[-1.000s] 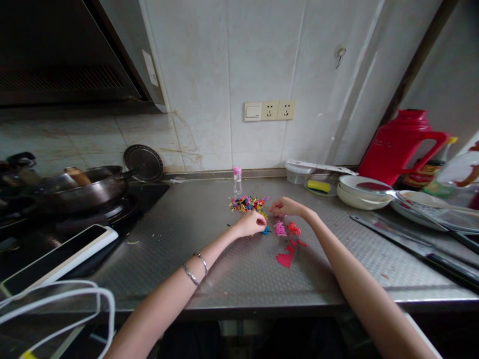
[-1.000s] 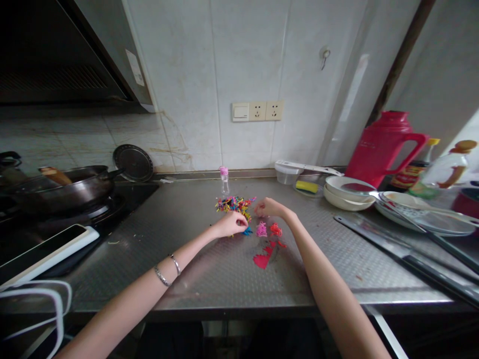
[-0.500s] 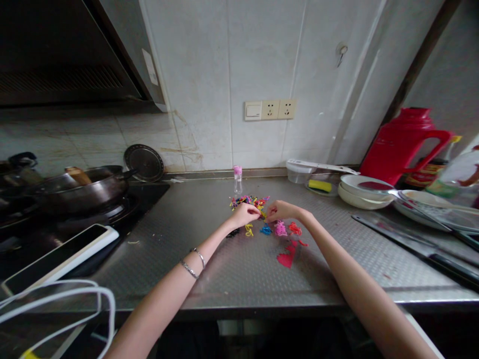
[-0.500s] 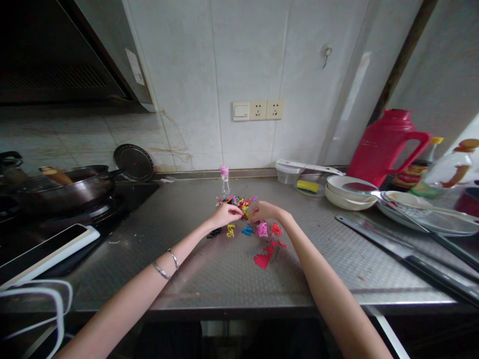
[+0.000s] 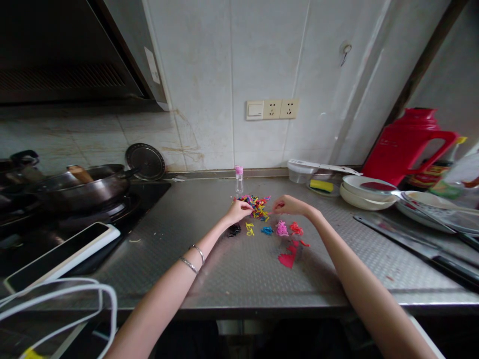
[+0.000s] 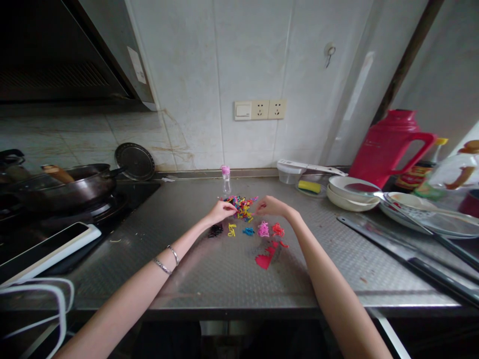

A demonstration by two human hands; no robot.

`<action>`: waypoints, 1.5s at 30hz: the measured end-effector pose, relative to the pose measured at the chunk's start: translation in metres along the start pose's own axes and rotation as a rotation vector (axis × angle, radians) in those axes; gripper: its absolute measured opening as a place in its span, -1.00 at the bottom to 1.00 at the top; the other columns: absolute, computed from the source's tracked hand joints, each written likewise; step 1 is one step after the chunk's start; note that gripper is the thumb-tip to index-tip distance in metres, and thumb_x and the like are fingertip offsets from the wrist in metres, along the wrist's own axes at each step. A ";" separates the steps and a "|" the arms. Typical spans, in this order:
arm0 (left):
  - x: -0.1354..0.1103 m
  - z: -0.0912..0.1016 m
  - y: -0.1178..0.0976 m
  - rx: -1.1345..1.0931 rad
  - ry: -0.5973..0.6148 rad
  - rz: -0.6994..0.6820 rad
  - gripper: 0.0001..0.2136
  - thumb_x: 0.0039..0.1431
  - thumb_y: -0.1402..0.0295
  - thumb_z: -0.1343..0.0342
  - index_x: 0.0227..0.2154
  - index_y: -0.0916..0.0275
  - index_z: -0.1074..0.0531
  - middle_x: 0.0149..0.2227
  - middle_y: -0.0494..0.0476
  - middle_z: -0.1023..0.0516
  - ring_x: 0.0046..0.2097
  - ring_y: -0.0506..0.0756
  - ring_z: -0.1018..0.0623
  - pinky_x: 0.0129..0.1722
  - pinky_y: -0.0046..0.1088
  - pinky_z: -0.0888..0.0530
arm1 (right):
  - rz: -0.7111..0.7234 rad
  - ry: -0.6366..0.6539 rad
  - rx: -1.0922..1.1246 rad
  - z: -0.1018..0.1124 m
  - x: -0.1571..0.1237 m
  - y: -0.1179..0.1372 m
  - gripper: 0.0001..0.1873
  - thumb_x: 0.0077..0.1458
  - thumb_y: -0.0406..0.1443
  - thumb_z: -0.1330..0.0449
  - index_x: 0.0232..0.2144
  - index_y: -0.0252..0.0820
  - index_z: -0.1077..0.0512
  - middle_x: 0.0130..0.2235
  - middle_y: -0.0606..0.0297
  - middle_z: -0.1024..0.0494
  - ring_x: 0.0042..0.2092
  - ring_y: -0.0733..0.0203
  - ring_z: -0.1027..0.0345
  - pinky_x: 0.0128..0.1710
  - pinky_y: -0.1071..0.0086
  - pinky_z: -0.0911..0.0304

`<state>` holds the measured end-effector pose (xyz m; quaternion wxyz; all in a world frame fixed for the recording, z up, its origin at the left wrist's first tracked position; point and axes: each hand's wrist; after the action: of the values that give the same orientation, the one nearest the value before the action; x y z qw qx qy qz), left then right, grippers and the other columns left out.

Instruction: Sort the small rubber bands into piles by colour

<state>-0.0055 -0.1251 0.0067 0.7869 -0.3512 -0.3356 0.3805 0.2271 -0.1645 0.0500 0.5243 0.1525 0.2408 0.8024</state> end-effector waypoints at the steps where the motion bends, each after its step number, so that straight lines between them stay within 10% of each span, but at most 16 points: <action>1: 0.000 0.000 0.001 0.003 0.003 0.000 -0.83 -0.09 0.42 -0.10 -0.42 0.38 -0.52 -0.41 0.18 -0.56 -0.38 0.02 -0.49 -0.30 -0.48 -0.39 | -0.016 -0.008 0.018 0.003 -0.002 0.000 -0.74 -0.16 -0.21 -0.11 -0.50 -0.29 -0.50 -0.59 0.34 -0.43 -0.56 0.38 -0.17 -0.59 0.53 -0.04; 15: -0.006 -0.011 -0.005 0.239 0.075 -0.077 -0.82 -0.09 0.37 -0.09 -0.45 0.35 -0.53 -0.48 0.12 -0.54 -0.45 -0.01 -0.43 -0.41 -0.54 -0.32 | -0.241 0.329 0.144 0.024 -0.025 -0.014 -0.68 -0.24 -0.19 -0.19 -0.37 -0.20 -0.52 -0.39 0.24 -0.54 -0.37 0.27 -0.35 -0.51 0.54 -0.20; 45: -0.002 -0.024 -0.025 0.400 0.036 -0.091 -0.81 -0.09 0.39 -0.04 -0.46 0.29 -0.54 -0.46 0.11 -0.56 -0.43 0.01 -0.45 -0.41 -0.54 -0.30 | -0.198 0.105 0.157 0.013 -0.012 -0.021 -0.71 -0.20 -0.24 -0.13 -0.39 -0.29 -0.49 -0.45 0.23 -0.50 -0.45 0.31 -0.32 -0.55 0.54 -0.22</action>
<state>0.0218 -0.1454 0.0141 0.8633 -0.1792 -0.2547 0.3972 0.2543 -0.1653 0.0502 0.5741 0.1264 0.3440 0.7322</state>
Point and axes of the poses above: each hand's wrist, its own x-axis towards the middle knuckle, its own z-axis out of the back of the hand, y = z × x
